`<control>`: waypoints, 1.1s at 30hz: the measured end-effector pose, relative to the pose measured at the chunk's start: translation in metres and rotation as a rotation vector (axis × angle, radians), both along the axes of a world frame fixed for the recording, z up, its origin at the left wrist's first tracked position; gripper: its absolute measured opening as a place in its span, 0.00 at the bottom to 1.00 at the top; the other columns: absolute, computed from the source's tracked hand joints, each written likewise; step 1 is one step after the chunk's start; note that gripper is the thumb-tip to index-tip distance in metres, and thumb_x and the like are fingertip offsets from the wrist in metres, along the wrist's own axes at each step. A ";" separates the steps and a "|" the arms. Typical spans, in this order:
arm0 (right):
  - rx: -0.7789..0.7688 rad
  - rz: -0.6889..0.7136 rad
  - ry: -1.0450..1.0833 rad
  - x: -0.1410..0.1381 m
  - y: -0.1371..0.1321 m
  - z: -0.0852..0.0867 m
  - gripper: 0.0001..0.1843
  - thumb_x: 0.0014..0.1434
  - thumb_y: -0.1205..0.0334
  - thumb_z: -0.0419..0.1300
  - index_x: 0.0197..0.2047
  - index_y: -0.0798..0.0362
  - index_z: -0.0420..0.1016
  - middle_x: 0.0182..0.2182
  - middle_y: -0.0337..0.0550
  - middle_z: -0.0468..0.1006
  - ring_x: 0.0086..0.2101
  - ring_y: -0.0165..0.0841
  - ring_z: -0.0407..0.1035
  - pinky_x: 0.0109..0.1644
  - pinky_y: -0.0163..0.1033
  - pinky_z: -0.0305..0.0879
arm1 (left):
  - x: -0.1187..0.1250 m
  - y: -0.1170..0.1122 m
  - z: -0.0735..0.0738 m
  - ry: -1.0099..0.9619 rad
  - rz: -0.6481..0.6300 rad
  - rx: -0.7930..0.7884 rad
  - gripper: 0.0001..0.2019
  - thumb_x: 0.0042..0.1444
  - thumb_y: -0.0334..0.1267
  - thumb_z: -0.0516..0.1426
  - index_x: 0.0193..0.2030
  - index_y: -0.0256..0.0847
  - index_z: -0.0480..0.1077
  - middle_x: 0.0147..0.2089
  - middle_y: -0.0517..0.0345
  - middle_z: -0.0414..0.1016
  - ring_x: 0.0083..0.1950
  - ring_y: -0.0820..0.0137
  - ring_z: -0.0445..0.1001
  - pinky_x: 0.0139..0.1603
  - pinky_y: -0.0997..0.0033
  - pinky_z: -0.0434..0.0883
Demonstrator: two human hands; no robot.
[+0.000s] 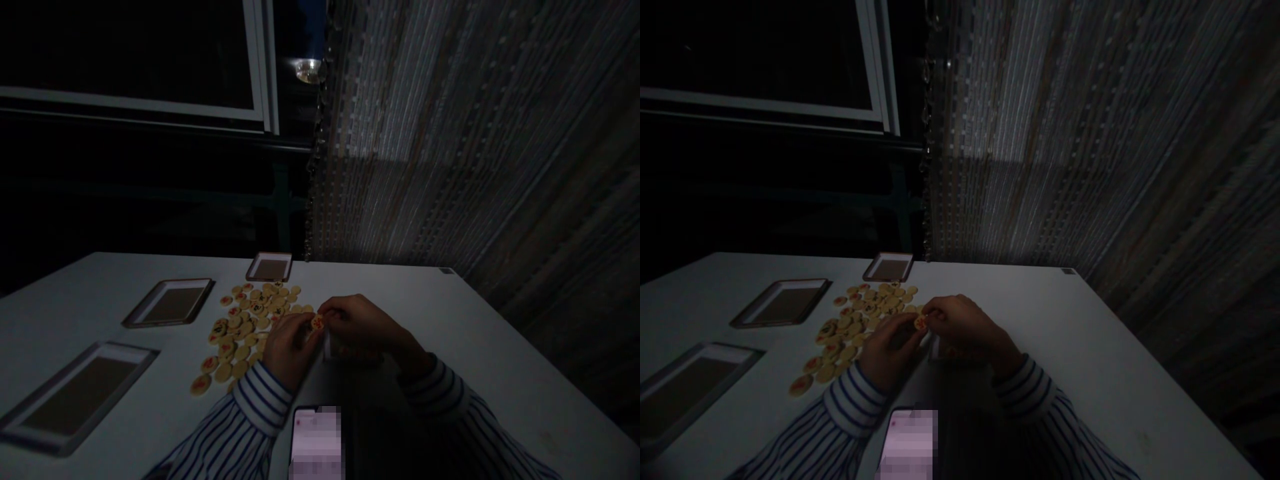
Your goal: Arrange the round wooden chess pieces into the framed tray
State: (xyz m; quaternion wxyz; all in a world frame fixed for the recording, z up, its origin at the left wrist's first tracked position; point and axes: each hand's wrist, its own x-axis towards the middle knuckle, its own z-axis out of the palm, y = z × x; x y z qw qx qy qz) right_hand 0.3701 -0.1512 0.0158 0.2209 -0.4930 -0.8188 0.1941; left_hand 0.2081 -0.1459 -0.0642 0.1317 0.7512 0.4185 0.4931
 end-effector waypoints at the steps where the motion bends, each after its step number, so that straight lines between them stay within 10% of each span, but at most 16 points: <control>1: 0.007 0.001 -0.004 0.000 0.001 -0.001 0.12 0.52 0.65 0.52 0.38 0.53 0.74 0.32 0.40 0.77 0.30 0.28 0.68 0.33 0.31 0.59 | 0.000 -0.001 0.000 -0.021 -0.012 -0.021 0.11 0.49 0.39 0.57 0.39 0.39 0.69 0.38 0.52 0.74 0.41 0.65 0.72 0.44 0.62 0.69; 21: 0.029 0.042 -0.058 0.001 0.005 -0.006 0.14 0.55 0.63 0.50 0.42 0.51 0.74 0.37 0.41 0.77 0.36 0.30 0.69 0.40 0.34 0.60 | 0.009 -0.007 0.020 -0.693 -0.083 -0.651 0.10 0.35 0.39 0.62 0.26 0.36 0.71 0.25 0.58 0.75 0.27 0.72 0.72 0.28 0.75 0.69; 33: -0.014 -0.027 -0.027 0.000 0.004 -0.009 0.15 0.54 0.61 0.52 0.44 0.52 0.71 0.32 0.40 0.76 0.30 0.28 0.67 0.32 0.32 0.58 | 0.008 0.000 0.008 -0.897 -0.115 -0.740 0.16 0.33 0.40 0.65 0.30 0.34 0.70 0.27 0.56 0.76 0.30 0.72 0.74 0.32 0.75 0.69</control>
